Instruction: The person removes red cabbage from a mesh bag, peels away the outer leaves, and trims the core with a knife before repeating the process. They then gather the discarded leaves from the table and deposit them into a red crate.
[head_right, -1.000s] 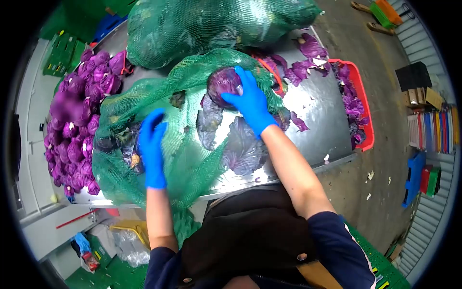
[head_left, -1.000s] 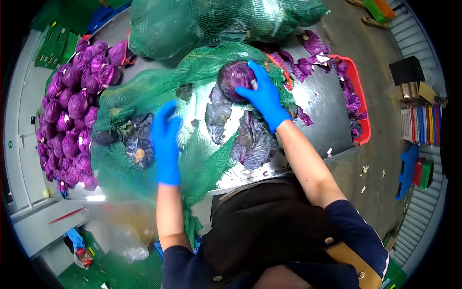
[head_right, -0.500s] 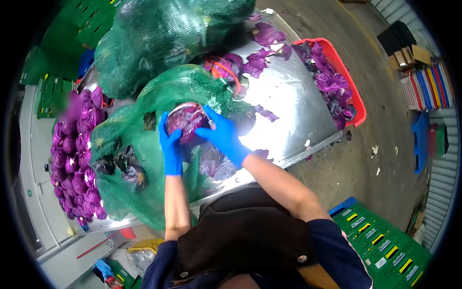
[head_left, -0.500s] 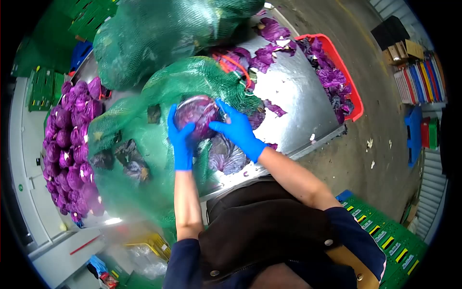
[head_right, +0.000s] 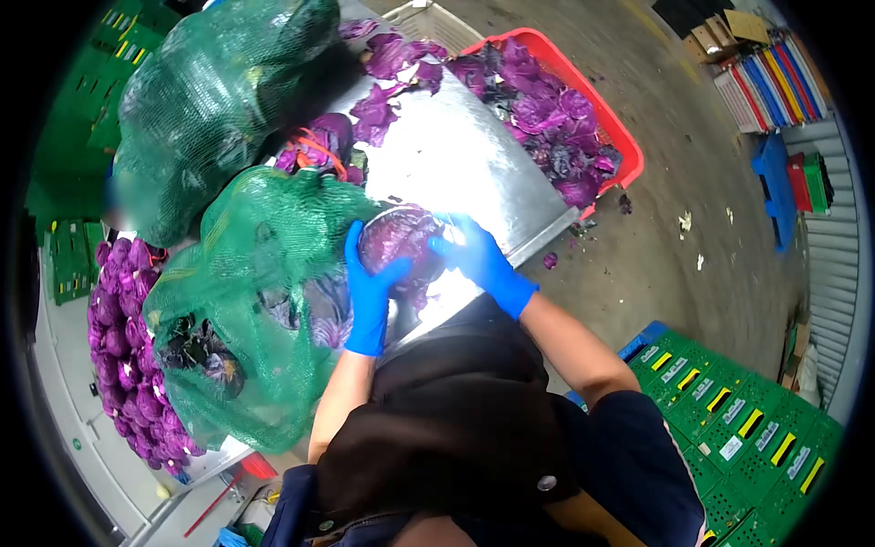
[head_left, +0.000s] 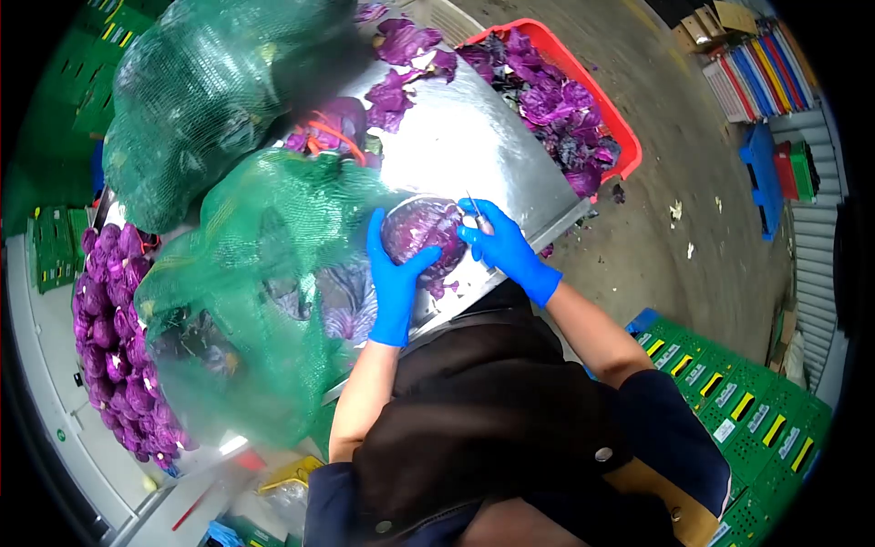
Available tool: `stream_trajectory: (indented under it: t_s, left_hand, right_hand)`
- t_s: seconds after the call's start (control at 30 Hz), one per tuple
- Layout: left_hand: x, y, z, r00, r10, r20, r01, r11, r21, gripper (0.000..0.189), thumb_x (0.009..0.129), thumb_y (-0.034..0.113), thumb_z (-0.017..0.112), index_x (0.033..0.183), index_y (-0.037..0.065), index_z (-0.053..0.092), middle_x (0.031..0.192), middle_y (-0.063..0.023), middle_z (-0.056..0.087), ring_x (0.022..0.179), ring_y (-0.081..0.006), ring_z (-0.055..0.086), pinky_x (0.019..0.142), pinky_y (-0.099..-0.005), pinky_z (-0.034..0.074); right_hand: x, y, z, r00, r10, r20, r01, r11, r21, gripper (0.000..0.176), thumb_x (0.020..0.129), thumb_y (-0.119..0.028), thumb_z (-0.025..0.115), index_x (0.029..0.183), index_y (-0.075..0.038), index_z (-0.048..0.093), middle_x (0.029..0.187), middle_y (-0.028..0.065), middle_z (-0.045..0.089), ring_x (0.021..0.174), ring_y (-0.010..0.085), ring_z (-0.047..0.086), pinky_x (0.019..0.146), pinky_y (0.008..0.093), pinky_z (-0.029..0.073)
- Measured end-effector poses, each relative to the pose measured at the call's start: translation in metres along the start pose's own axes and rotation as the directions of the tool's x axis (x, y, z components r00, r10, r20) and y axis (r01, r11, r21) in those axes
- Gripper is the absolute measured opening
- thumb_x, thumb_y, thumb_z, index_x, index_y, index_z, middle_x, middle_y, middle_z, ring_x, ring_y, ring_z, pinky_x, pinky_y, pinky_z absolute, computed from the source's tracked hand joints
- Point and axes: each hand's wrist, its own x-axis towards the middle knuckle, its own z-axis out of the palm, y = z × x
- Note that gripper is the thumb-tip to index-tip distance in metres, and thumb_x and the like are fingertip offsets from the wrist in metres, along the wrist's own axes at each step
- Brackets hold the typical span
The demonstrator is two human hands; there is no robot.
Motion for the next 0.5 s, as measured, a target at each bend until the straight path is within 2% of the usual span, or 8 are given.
stream_trajectory:
  t_s: [0.03, 0.1, 0.13, 0.2, 0.23, 0.37, 0.5]
  left_hand:
    - [0.001, 0.006, 0.004, 0.998, -0.065, 0.002, 0.065, 0.997, -0.032, 0.098, 0.066, 0.017, 0.084, 0.145, 0.002, 0.027, 0.137, -0.0165, 0.041, 0.123, -0.0271, 0.045, 0.104, -0.0371, 0.039]
    - [0.006, 0.012, 0.005, 0.988, -0.153, 0.022, 0.154, 0.976, -0.152, 0.096, 0.068, 0.013, 0.083, 0.145, 0.003, 0.027, 0.136, -0.0166, 0.041, 0.122, -0.0267, 0.046, 0.102, -0.0373, 0.042]
    - [0.008, 0.012, 0.005, 0.991, -0.137, 0.005, 0.136, 0.980, -0.142, 0.086, 0.074, 0.005, 0.073, 0.146, 0.009, 0.027, 0.135, -0.0155, 0.044, 0.119, -0.0275, 0.048, 0.100, -0.0384, 0.044]
    - [0.008, 0.021, 0.008, 0.982, -0.187, -0.012, 0.181, 0.962, -0.205, 0.085, 0.074, 0.005, 0.073, 0.146, 0.008, 0.029, 0.136, -0.0151, 0.044, 0.119, -0.0276, 0.048, 0.101, -0.0386, 0.043]
    - [0.009, 0.023, 0.009, 0.981, -0.191, -0.013, 0.185, 0.963, -0.195, 0.085, 0.074, 0.006, 0.074, 0.145, 0.008, 0.029, 0.136, -0.0150, 0.044, 0.119, -0.0276, 0.048, 0.101, -0.0386, 0.043]
    - [0.012, 0.024, 0.009, 0.980, -0.197, -0.021, 0.191, 0.967, -0.168, 0.084, 0.073, 0.007, 0.075, 0.144, 0.007, 0.032, 0.136, -0.0149, 0.043, 0.120, -0.0277, 0.047, 0.102, -0.0389, 0.042]
    - [0.016, 0.017, 0.001, 0.984, -0.174, 0.026, 0.176, 0.977, -0.123, 0.089, 0.071, 0.009, 0.078, 0.145, 0.004, 0.029, 0.137, -0.0149, 0.042, 0.123, -0.0280, 0.045, 0.103, -0.0388, 0.040]
  right_hand:
    - [0.005, 0.018, -0.008, 0.975, -0.204, -0.091, 0.191, 0.973, -0.133, 0.037, 0.088, -0.010, 0.064, 0.124, -0.008, 0.055, 0.080, -0.0022, 0.058, 0.061, 0.0057, 0.050, 0.051, 0.0217, 0.041]
    - [0.005, 0.028, -0.018, 0.940, -0.328, -0.094, 0.285, 0.906, -0.313, 0.027, 0.091, -0.013, 0.059, 0.118, -0.008, 0.056, 0.078, 0.0007, 0.059, 0.062, 0.0085, 0.052, 0.056, 0.0246, 0.044]
    - [0.004, 0.028, -0.022, 0.917, -0.388, -0.094, 0.322, 0.858, -0.400, 0.023, 0.093, -0.015, 0.057, 0.115, -0.009, 0.057, 0.077, 0.0022, 0.059, 0.063, 0.0100, 0.053, 0.059, 0.0260, 0.045]
    - [-0.012, 0.016, -0.026, 0.986, -0.155, 0.061, 0.166, 0.882, -0.440, 0.019, 0.094, -0.017, 0.055, 0.111, -0.008, 0.057, 0.076, 0.0067, 0.061, 0.062, 0.0140, 0.056, 0.060, 0.0293, 0.046]
    - [-0.015, 0.019, -0.022, 0.953, -0.287, 0.091, 0.294, 0.820, -0.491, 0.017, 0.095, -0.020, 0.054, 0.105, -0.007, 0.055, 0.076, 0.0153, 0.062, 0.066, 0.0250, 0.062, 0.062, 0.0354, 0.048]
    - [-0.017, 0.009, -0.022, 0.969, -0.154, 0.193, 0.236, 0.810, -0.537, 0.019, 0.094, -0.021, 0.054, 0.101, -0.004, 0.053, 0.080, 0.0231, 0.062, 0.078, 0.0388, 0.064, 0.065, 0.0423, 0.049]
    - [0.001, 0.017, -0.021, 0.968, -0.044, 0.246, 0.174, 0.824, -0.539, 0.024, 0.094, -0.023, 0.054, 0.101, 0.000, 0.052, 0.080, 0.0252, 0.062, 0.079, 0.0416, 0.063, 0.066, 0.0436, 0.049]
